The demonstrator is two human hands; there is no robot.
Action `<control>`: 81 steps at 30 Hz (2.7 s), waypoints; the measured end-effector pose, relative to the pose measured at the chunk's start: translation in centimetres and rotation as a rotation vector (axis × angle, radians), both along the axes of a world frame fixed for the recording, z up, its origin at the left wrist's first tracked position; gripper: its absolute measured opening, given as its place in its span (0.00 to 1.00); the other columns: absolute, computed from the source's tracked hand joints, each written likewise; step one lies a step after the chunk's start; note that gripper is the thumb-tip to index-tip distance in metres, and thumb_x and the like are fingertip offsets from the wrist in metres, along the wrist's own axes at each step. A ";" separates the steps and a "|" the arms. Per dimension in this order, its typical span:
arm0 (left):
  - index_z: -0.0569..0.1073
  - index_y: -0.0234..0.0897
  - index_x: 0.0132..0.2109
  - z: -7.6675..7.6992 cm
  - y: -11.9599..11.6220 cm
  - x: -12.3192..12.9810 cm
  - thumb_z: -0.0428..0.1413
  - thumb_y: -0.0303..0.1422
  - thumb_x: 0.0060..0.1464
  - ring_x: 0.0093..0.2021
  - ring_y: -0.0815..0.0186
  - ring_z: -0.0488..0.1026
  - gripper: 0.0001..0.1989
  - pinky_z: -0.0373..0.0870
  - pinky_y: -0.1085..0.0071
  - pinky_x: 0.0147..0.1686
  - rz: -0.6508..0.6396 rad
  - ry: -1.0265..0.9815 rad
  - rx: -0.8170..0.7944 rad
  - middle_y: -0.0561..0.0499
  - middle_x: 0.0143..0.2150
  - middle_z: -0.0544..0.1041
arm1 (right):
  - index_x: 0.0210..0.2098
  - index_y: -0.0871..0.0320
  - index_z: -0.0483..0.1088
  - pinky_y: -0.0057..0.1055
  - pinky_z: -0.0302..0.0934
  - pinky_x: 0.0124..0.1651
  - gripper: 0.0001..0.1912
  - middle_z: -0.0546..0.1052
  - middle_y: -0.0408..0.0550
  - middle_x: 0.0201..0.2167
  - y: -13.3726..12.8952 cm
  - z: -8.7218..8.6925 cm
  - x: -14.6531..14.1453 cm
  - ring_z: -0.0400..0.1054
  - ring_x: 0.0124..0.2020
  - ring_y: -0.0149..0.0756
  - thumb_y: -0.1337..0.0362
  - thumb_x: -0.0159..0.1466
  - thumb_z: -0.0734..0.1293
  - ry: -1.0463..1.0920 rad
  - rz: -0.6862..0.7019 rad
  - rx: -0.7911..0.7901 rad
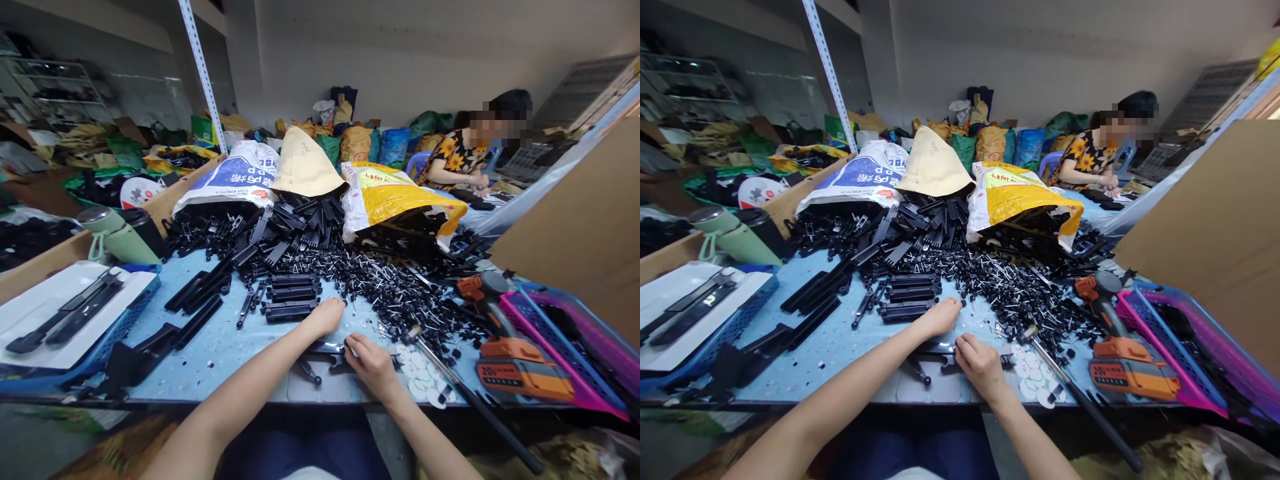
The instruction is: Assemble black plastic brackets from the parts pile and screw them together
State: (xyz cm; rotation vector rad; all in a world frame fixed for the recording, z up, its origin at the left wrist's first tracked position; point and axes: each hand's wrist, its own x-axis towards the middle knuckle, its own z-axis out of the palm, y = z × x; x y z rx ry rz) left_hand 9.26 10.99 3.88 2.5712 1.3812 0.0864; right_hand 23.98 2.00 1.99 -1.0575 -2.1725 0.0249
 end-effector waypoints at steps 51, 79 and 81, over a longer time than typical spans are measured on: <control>0.66 0.31 0.48 -2.5 -10.9 -10.7 0.44 0.22 0.56 0.36 0.66 0.72 0.13 0.70 0.70 0.34 -0.005 -0.338 0.672 0.45 0.35 0.75 | 0.57 0.55 0.55 0.34 0.62 0.41 0.22 0.72 0.51 0.39 -0.9 -0.3 2.4 0.66 0.38 0.37 0.63 0.63 0.58 -0.147 0.215 -0.316; 0.64 0.36 0.22 4.4 -17.5 -7.1 0.31 0.37 0.61 0.22 0.70 0.65 0.26 0.58 0.74 0.24 0.224 -0.720 0.123 0.51 0.18 0.66 | 0.20 0.58 0.61 0.26 0.53 0.26 0.31 0.64 0.43 0.14 -2.4 4.7 -3.9 0.59 0.18 0.29 0.47 0.64 0.41 0.422 0.632 -0.597; 0.68 0.35 0.23 4.2 -16.4 -8.4 0.32 0.36 0.61 0.23 0.68 0.68 0.26 0.60 0.72 0.25 0.279 -0.431 0.071 0.49 0.20 0.70 | 0.19 0.58 0.61 0.25 0.53 0.27 0.33 0.66 0.44 0.15 -1.4 4.0 -4.3 0.61 0.19 0.29 0.50 0.65 0.38 0.143 0.606 -0.589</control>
